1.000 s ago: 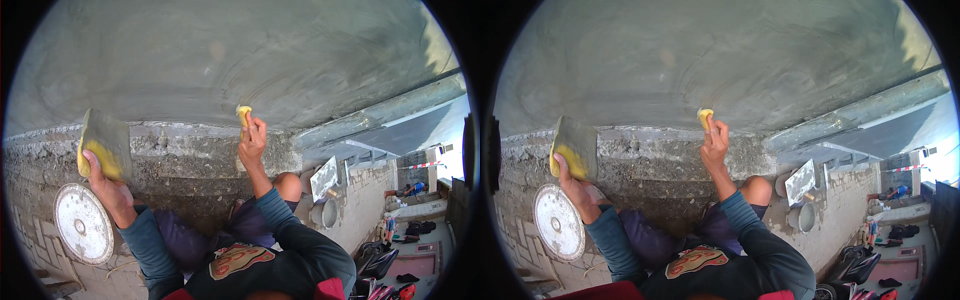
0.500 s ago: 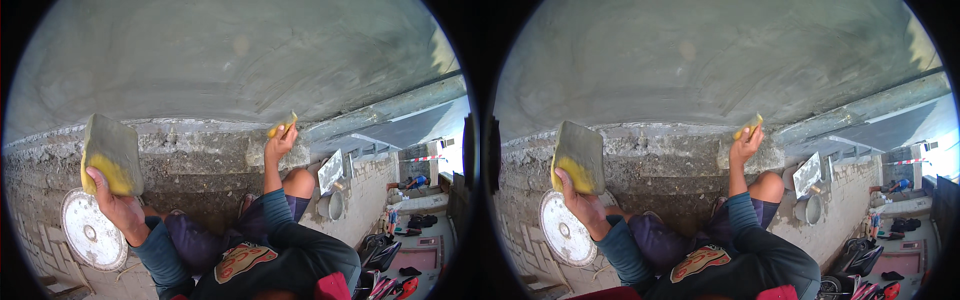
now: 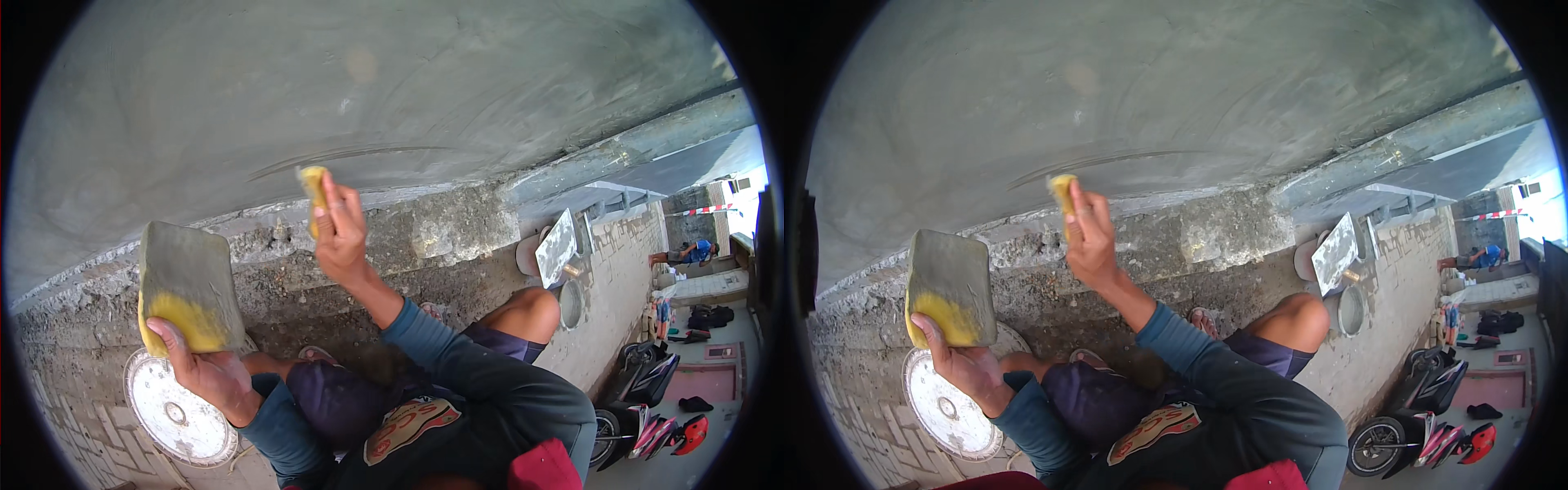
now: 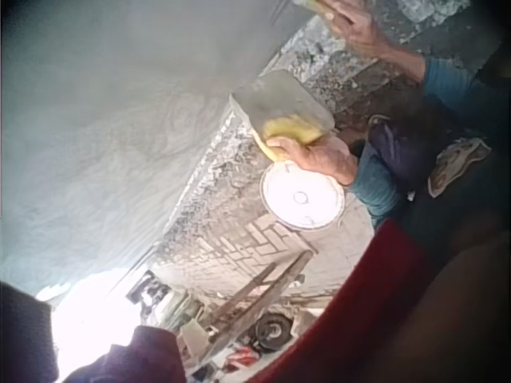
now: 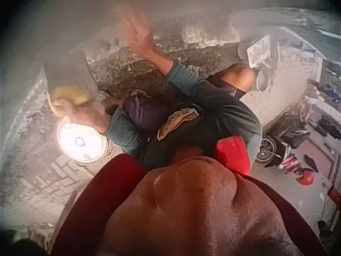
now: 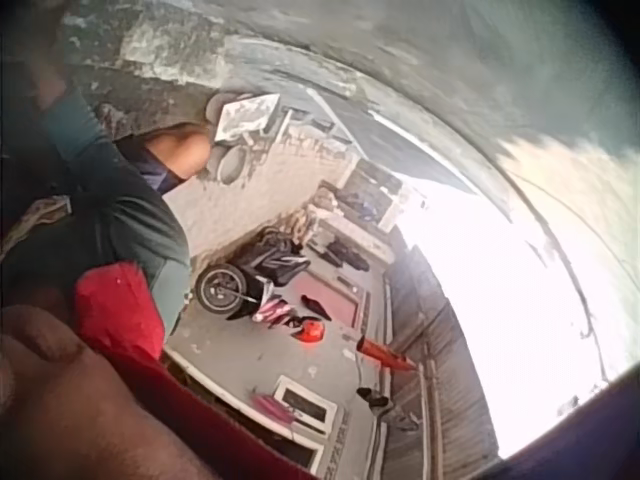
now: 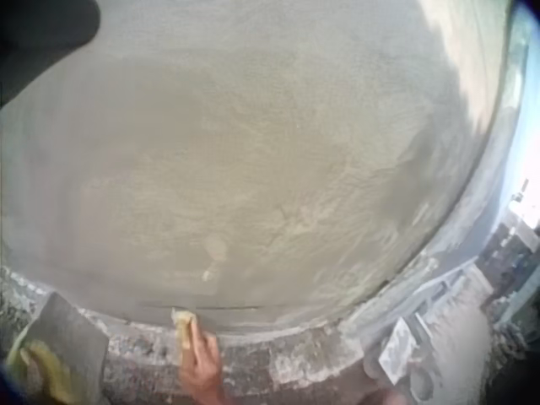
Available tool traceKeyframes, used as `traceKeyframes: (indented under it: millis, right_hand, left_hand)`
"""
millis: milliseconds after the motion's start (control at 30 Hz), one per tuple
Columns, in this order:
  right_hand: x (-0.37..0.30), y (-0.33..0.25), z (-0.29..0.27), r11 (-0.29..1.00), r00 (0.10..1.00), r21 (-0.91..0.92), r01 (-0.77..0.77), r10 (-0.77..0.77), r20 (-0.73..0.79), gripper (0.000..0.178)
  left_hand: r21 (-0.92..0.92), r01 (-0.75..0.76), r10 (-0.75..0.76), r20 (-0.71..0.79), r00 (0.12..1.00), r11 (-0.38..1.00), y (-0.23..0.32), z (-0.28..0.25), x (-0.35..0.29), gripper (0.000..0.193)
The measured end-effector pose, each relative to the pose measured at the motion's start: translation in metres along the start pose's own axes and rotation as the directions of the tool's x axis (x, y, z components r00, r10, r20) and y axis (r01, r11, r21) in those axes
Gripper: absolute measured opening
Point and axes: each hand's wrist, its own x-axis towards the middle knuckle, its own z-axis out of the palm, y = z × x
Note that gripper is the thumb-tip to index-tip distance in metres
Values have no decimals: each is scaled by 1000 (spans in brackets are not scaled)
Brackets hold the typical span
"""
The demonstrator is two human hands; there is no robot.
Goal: The person wets a sponge in a bucket of water and uses it to wipe and smooth the surface of a freshly plastered concrete wall, including the edges of a wall vent.
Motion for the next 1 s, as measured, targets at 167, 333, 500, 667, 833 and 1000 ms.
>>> traceKeyframes:
  millis: [167,333,500,667,833,1000]
  right_hand:
    - [71,60,-135,839,735,-245,-486,240,-635,54]
    - [30,-6,35,975,988,-216,52,-83,-134,50]
    - [-15,-26,42,990,978,71,-125,111,174,52]
    - [28,64,-117,855,725,4,-519,442,-528,52]
    - [29,43,-34,879,868,-195,-435,351,-352,47]
    - [-20,-5,6,910,898,1,-416,410,157,46]
  left_hand:
    - [-69,-15,14,-11,1000,997,7,-11,5,47]
    - [-59,11,-10,18,1000,998,-7,10,7,47]
    - [-70,19,-20,-2,1000,997,-3,-6,7,47]
    - [-66,-51,45,-101,994,996,17,-20,6,54]
    - [-55,-26,21,-85,996,998,8,-6,4,53]
    - [-76,3,-4,-5,1000,997,6,-13,7,46]
